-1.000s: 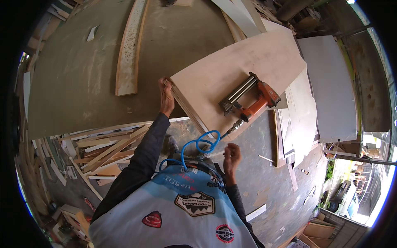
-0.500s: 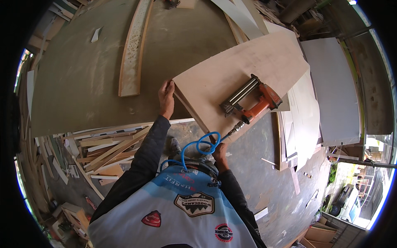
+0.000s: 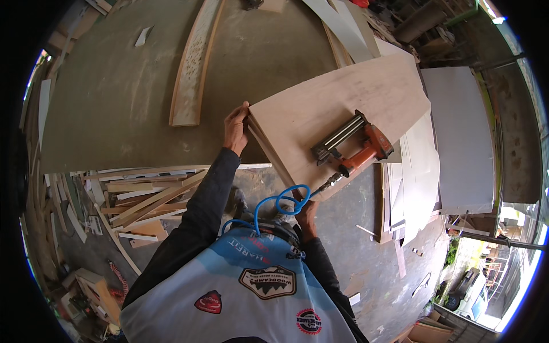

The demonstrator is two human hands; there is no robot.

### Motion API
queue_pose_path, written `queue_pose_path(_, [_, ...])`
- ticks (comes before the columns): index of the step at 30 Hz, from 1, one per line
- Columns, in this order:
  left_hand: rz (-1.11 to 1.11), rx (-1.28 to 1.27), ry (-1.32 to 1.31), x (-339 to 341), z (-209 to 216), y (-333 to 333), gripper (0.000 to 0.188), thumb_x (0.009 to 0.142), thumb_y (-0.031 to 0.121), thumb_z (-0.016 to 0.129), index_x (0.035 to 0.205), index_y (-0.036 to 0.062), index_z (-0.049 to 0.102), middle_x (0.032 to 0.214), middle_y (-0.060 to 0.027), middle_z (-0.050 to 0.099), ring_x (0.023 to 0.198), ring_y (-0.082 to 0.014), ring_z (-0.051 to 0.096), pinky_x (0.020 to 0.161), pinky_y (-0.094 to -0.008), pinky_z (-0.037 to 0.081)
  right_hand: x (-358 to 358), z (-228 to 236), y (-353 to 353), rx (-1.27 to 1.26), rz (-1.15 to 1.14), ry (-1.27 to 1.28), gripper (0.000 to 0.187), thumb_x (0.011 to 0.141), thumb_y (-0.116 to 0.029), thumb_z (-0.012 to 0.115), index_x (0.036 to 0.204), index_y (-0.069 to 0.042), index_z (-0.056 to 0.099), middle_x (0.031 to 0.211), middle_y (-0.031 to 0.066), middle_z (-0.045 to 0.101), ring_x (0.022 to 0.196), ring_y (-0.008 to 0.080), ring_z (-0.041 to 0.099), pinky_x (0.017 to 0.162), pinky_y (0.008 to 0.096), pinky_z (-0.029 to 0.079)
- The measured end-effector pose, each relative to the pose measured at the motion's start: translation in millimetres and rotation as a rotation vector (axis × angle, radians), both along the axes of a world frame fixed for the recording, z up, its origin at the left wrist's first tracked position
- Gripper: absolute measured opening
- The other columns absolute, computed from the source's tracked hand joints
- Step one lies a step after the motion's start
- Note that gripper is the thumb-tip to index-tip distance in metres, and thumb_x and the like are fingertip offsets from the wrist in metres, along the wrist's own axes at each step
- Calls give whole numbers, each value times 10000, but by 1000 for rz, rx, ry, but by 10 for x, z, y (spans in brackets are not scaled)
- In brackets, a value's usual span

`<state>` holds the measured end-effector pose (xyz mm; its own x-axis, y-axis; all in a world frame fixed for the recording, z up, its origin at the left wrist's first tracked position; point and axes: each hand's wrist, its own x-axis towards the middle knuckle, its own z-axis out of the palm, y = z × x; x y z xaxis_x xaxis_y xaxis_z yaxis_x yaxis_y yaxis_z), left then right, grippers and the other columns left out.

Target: The person assembles a wooden shelf by aligning wooden panels and securing them using a pneumatic nail gun.

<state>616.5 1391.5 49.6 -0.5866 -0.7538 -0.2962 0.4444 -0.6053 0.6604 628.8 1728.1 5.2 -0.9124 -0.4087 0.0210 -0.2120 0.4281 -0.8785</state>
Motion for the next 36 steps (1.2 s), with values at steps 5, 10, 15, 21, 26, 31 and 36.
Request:
queue_pose_path(5, [40, -56, 33, 8, -68, 10, 235, 927, 212, 708, 1012, -7, 702, 972, -50, 691, 932, -122, 614, 858, -289, 469, 51, 40, -18, -44, 119, 178, 134, 863, -58, 668, 963, 1, 736, 830, 146, 724, 729, 214, 690, 633, 335, 532])
queue_pose_path(10, [-66, -290, 84, 167, -182, 105, 323, 916, 133, 686, 1207, 2, 635, 1185, -70, 657, 1057, -139, 593, 949, -298, 429, 93, 110, -135, -49, 61, -36, 171, 859, -44, 618, 930, 2, 766, 881, 163, 742, 774, 204, 699, 673, 332, 540])
queue_pose_path(15, [-225, -467, 59, 215, -145, -18, 392, 910, 158, 708, 1268, 37, 604, 1225, -67, 652, 1149, -146, 575, 1022, -306, 395, 111, 107, -143, -52, 79, 16, 146, 882, -67, 649, 918, 21, 759, 927, 124, 747, 815, 175, 688, 703, 318, 543])
queue_pose_path(21, [-206, -442, 82, 181, -200, -77, 404, 863, 163, 765, 1227, 54, 629, 1176, -71, 676, 1129, -150, 589, 1021, -307, 401, 82, 143, -141, 117, 114, 153, 170, 948, -110, 621, 961, -3, 751, 844, 124, 739, 775, 235, 698, 705, 369, 547])
queue_pose_path(26, [-174, -281, 170, 80, -324, -61, 398, 812, 81, 792, 1182, 34, 652, 1149, -82, 693, 1093, -158, 615, 1003, -304, 425, 63, 190, -144, 121, 59, -41, 147, 932, -116, 656, 964, -10, 753, 888, 128, 745, 821, 215, 706, 705, 347, 551])
queue_pose_path(31, [-177, -220, 249, 21, -424, -82, 345, 791, 29, 795, 1116, 14, 678, 1080, -97, 716, 1016, -161, 647, 962, -308, 463, 44, 308, -15, 49, 147, -11, 122, 866, -85, 708, 940, 8, 737, 929, 128, 745, 836, 209, 707, 733, 335, 549])
queue_pose_path(36, [-176, -214, 301, 24, -414, -111, 283, 799, 18, 787, 1066, 7, 694, 1029, -103, 725, 970, -162, 661, 933, -308, 483, -99, 585, 313, 231, 237, 52, 152, 793, -23, 727, 939, 19, 721, 862, 136, 732, 797, 216, 716, 731, 320, 536])
